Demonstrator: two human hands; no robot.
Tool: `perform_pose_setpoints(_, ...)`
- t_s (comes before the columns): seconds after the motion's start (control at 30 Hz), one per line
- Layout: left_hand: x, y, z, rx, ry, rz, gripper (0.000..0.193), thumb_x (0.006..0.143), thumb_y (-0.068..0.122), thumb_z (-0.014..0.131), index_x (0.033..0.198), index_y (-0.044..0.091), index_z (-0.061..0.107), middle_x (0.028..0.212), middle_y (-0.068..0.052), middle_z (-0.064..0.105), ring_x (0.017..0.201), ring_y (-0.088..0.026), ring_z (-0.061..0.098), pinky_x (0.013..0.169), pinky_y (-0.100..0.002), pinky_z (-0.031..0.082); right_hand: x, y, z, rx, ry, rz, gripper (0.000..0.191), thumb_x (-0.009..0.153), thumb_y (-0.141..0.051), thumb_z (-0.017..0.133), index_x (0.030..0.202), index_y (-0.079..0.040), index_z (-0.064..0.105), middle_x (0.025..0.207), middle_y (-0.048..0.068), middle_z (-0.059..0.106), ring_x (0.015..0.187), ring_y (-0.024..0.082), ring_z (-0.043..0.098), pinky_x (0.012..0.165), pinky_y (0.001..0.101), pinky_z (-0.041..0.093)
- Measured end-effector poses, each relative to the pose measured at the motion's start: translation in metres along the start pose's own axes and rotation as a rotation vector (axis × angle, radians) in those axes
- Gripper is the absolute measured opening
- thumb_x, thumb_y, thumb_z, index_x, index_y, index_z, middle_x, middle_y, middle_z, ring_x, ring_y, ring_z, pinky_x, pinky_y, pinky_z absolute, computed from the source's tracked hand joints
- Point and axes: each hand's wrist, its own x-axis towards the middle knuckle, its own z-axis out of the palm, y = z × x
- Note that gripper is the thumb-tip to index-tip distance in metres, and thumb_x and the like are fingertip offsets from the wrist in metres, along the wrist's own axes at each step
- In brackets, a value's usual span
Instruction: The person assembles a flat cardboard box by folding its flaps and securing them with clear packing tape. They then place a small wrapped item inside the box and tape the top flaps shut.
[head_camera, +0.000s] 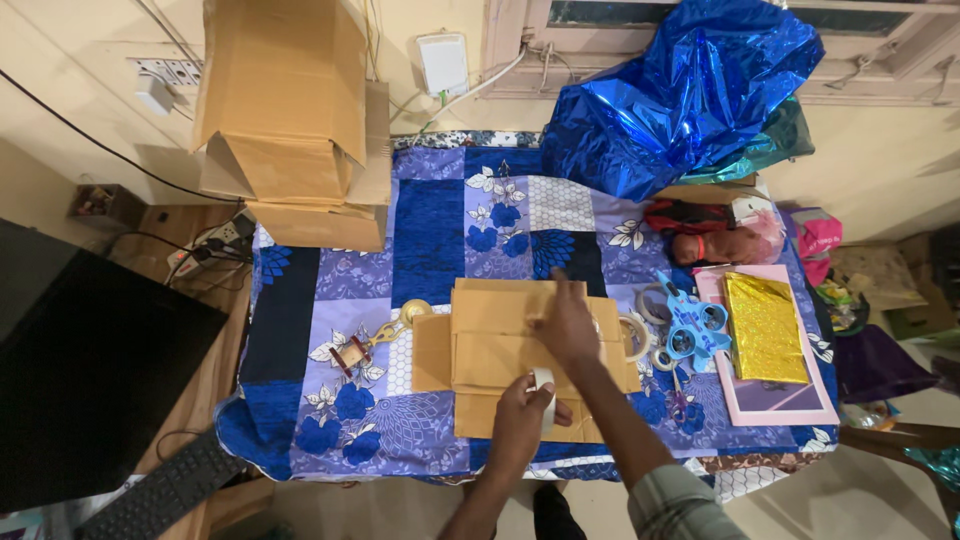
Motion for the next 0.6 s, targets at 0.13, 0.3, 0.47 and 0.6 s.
perform_pose_setpoints(0.13,-0.003,0.001,0.002,-0.004,0.004,0.008,0.03,0.099,0.018,0.058,0.116,-0.006,0.06,0.077,-0.016,0.074,0.067,-0.022,0.073,0.068,-0.034,0.059,0.01,0.005,-0.005,0.027,-0.022,0.2,0.099,0.069,-0.032,0.092,0.148,-0.012,0.035,0.137,0.02,0.05,0.116,0.046,0.059,0.091,0.0538,0.051)
perform_pose_setpoints(0.3,-0.01,0.009,0.001,0.072,0.033,-0.027,0.034,0.098,0.026,0.059,0.116,-0.002,0.061,0.079,-0.014,0.077,0.071,-0.02,0.074,0.071,-0.032,0.056,0.011,0.013,-0.005,0.018,-0.085,0.128,0.082,0.079,-0.042,0.086,0.144,-0.01,0.049,0.136,0.018,0.053,0.116,0.042,0.063,0.093,0.052,0.054)
perform_pose_setpoints(0.47,-0.014,0.014,-0.001,0.27,0.034,0.041,0.039,0.1,0.037,0.055,0.106,0.0,0.066,0.073,-0.011,0.077,0.068,-0.017,0.069,0.07,-0.033,0.052,-0.002,0.026,-0.012,0.033,-0.171,-0.049,0.089,0.059,-0.041,0.095,0.132,-0.008,0.058,0.132,0.021,0.05,0.119,0.041,0.058,0.096,0.0484,0.052)
perform_pose_setpoints(0.6,-0.019,0.011,-0.001,0.32,-0.006,0.029,0.047,0.103,0.043,0.047,0.093,0.001,0.066,0.067,-0.011,0.074,0.065,-0.018,0.07,0.071,-0.032,0.053,-0.007,0.021,-0.014,0.002,-0.134,-0.005,0.089,0.062,-0.044,0.094,0.134,-0.008,0.056,0.131,0.021,0.05,0.12,0.042,0.057,0.098,0.0488,0.052)
